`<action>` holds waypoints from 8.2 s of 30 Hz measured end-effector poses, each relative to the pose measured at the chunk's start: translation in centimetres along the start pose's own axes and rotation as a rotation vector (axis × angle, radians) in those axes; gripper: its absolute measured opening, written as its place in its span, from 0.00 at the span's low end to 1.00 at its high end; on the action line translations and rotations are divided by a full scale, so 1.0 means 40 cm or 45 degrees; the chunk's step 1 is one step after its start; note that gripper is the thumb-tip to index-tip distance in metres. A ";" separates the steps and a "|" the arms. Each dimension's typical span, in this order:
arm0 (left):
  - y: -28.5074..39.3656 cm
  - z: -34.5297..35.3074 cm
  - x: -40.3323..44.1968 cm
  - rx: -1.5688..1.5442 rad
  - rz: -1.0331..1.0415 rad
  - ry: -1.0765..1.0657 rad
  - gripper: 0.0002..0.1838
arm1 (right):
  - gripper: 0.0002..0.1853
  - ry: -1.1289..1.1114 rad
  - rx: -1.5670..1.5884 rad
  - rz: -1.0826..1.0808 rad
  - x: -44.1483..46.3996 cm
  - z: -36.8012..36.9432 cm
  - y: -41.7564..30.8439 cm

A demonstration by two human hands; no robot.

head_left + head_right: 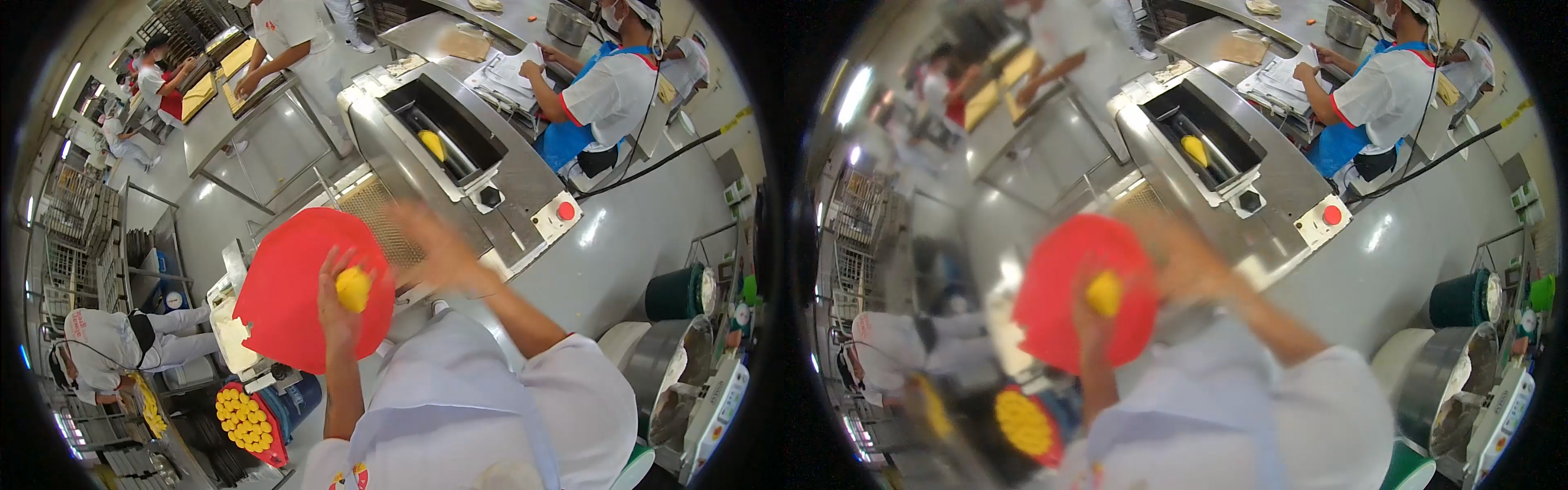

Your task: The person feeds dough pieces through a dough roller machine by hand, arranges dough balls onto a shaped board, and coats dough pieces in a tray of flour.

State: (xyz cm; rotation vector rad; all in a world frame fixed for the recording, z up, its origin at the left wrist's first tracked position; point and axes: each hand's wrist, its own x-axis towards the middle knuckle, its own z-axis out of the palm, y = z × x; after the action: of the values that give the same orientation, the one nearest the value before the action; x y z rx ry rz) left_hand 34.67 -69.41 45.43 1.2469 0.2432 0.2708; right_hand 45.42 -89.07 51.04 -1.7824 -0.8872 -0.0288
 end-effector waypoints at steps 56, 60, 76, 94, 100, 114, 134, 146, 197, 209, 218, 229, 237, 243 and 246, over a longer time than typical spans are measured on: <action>-0.128 -1.988 -0.252 0.644 -0.224 1.234 0.22 | 0.27 -0.797 0.329 0.195 0.067 1.616 -0.449; -0.311 -2.195 0.067 1.143 -0.319 0.888 0.36 | 0.23 -0.854 0.055 0.382 0.000 1.742 -0.391; -0.306 -2.458 0.130 -0.698 -0.902 0.360 0.31 | 0.15 -0.690 0.109 1.039 0.223 2.058 -0.328; 0.137 -1.914 -0.130 -0.376 -0.543 0.199 0.31 | 0.26 -0.446 0.752 1.217 0.174 2.007 -0.245; 0.231 -1.857 -0.175 -0.596 -0.612 0.386 0.27 | 0.20 -0.308 0.814 1.256 0.173 1.790 -0.196; 0.029 -1.680 -0.174 1.964 -0.555 -0.216 0.28 | 0.24 -0.945 -0.738 0.493 0.133 1.844 -0.122; 0.015 -1.790 -0.202 1.352 -0.464 0.089 0.11 | 0.19 -1.255 -0.425 0.662 0.160 1.878 0.058; 0.503 -2.375 -0.801 0.240 -0.223 1.609 0.17 | 0.20 -1.401 -0.045 0.135 0.419 2.424 -0.555; -0.642 -2.349 -0.033 0.292 -0.848 0.714 0.20 | 0.14 -0.482 0.268 0.716 0.243 2.099 -0.061; 0.104 -2.136 0.008 0.243 -0.558 0.284 0.35 | 0.39 -0.901 0.263 0.745 0.311 2.329 -0.113; 0.092 -1.931 -0.057 0.456 -0.528 0.205 0.40 | 0.16 -0.386 0.754 0.916 0.284 2.165 -0.006; 0.031 -1.837 -0.006 1.285 -0.098 0.196 0.35 | 0.27 -0.209 -0.589 0.048 0.337 1.813 -0.064; -0.234 -1.693 -0.062 1.885 -0.075 -0.094 0.08 | 0.10 -1.040 -0.715 0.365 0.162 1.901 0.054; 0.120 -1.671 0.017 1.617 0.077 0.317 0.06 | 0.13 -0.497 -0.633 0.026 0.310 1.849 -0.055; -0.117 -1.713 0.023 1.640 -0.161 0.174 0.08 | 0.07 -0.826 -0.396 -0.021 0.166 1.961 0.089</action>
State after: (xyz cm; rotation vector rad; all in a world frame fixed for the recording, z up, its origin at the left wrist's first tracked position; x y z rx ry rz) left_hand 13.48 -9.06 20.35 2.4724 0.6693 0.0599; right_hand 21.75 -21.07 19.00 -2.1130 -1.4149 0.4454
